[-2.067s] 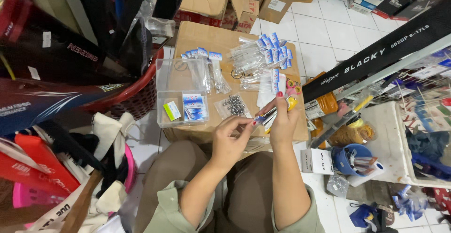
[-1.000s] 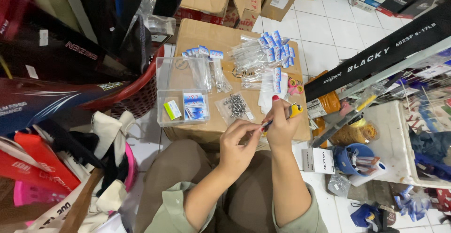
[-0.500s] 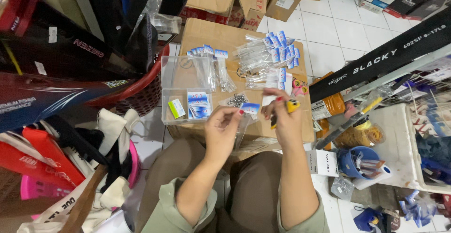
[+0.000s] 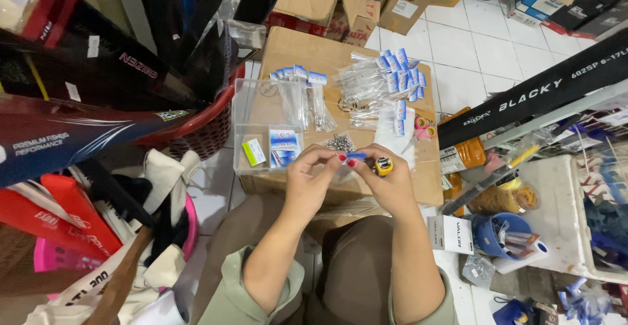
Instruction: The person sits on the floor and repeatedly packs small metal parts into clear plastic bags. They insert a blue and white label into each bag, then use a yellow handheld sealer to close the top. The finished packages are placed on a cardboard box.
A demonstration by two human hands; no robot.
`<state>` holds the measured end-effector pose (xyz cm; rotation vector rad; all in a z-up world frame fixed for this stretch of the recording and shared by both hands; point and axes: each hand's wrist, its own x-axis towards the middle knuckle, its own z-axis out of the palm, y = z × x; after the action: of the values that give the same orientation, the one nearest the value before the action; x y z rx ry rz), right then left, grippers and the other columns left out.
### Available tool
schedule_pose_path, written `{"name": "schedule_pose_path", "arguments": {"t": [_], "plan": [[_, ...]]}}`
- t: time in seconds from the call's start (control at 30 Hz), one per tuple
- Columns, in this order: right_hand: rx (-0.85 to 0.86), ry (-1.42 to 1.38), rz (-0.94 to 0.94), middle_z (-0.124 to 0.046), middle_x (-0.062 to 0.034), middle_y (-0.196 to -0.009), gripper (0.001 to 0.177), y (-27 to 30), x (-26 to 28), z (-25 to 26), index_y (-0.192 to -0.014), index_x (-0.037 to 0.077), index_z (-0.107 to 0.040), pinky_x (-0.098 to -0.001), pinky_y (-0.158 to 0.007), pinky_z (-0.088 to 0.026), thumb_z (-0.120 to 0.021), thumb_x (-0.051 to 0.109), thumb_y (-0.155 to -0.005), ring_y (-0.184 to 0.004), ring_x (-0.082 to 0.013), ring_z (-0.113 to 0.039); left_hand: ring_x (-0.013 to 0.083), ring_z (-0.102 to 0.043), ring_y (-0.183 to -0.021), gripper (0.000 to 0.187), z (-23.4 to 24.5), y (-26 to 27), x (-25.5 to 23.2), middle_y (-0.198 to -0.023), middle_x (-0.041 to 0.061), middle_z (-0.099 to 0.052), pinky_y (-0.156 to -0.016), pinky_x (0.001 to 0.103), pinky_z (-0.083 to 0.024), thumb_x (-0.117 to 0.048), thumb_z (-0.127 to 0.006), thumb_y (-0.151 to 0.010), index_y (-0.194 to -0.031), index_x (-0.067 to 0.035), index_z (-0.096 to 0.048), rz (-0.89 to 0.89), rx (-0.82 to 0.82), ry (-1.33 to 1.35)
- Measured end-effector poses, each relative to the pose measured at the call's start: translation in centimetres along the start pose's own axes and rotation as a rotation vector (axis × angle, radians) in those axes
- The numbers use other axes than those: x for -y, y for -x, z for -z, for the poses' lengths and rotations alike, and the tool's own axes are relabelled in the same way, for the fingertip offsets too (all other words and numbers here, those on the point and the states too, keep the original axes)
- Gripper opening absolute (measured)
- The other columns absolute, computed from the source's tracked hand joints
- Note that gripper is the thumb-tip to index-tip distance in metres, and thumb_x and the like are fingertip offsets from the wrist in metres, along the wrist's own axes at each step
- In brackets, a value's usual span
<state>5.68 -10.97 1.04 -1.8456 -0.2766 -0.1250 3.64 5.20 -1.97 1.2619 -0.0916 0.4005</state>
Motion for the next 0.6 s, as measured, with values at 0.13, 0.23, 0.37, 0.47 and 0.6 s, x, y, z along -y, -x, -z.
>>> {"name": "schedule_pose_path", "arguments": {"t": [0.13,0.23,0.37,0.47,0.6], "plan": [[0.017,-0.001,0.045,-0.066,-0.0070,-0.073,0.010,0.4,0.9,-0.6,-0.090,0.002,-0.077,-0.0200,-0.051,-0.051,-0.083,0.007,-0.085,-0.058,-0.0097,-0.056,0.0111,-0.064,-0.077,0.003,0.3,0.0,-1.1,-0.080,0.005,-0.072,-0.078,0.027,-0.051,-0.011,-0.081,-0.087,-0.089,-0.009,-0.079,-0.032,-0.010,-0.030],[0.010,0.023,0.080,-0.066,-0.0059,-0.073,0.008,0.6,1.3,-0.8,-0.089,0.003,-0.078,-0.0194,-0.053,-0.049,-0.083,0.007,-0.085,-0.060,-0.0086,-0.055,0.0109,-0.065,-0.079,0.003,0.3,0.0,-1.6,-0.081,0.005,-0.073,-0.078,0.027,-0.052,-0.010,-0.080,-0.088,-0.090,-0.009,-0.079,-0.035,-0.009,-0.004],[-0.094,-0.051,0.007,-0.064,-0.0061,-0.068,0.011,1.0,-0.5,-0.5,-0.086,0.001,-0.076,-0.0185,-0.049,-0.047,-0.083,0.009,-0.086,-0.057,-0.0071,-0.053,0.0083,-0.060,-0.086,0.020,0.4,0.0,-1.6,-0.089,0.003,-0.070,-0.085,0.026,-0.052,-0.011,-0.081,-0.086,-0.105,-0.006,-0.077,0.097,0.085,0.171],[-0.110,-0.089,-0.015,-0.063,-0.0066,-0.066,0.014,1.4,0.4,-0.6,-0.089,0.000,-0.074,-0.0189,-0.048,-0.047,-0.081,0.012,-0.088,-0.055,-0.0083,-0.053,0.0084,-0.060,-0.085,0.022,0.8,0.2,1.2,-0.087,0.003,-0.069,-0.085,0.026,-0.052,-0.007,-0.083,-0.083,-0.104,-0.004,-0.076,0.111,0.105,0.193],[-0.121,-0.162,0.034,-0.066,-0.0095,-0.075,0.023,1.4,3.2,-1.2,-0.103,-0.001,-0.075,-0.0196,-0.050,-0.050,-0.073,0.020,-0.094,-0.062,-0.0110,-0.059,0.0102,-0.062,-0.082,0.010,0.9,0.3,1.1,-0.081,0.006,-0.070,-0.082,0.028,-0.053,-0.006,-0.081,-0.085,-0.093,-0.002,-0.076,0.095,0.091,0.181]]}}
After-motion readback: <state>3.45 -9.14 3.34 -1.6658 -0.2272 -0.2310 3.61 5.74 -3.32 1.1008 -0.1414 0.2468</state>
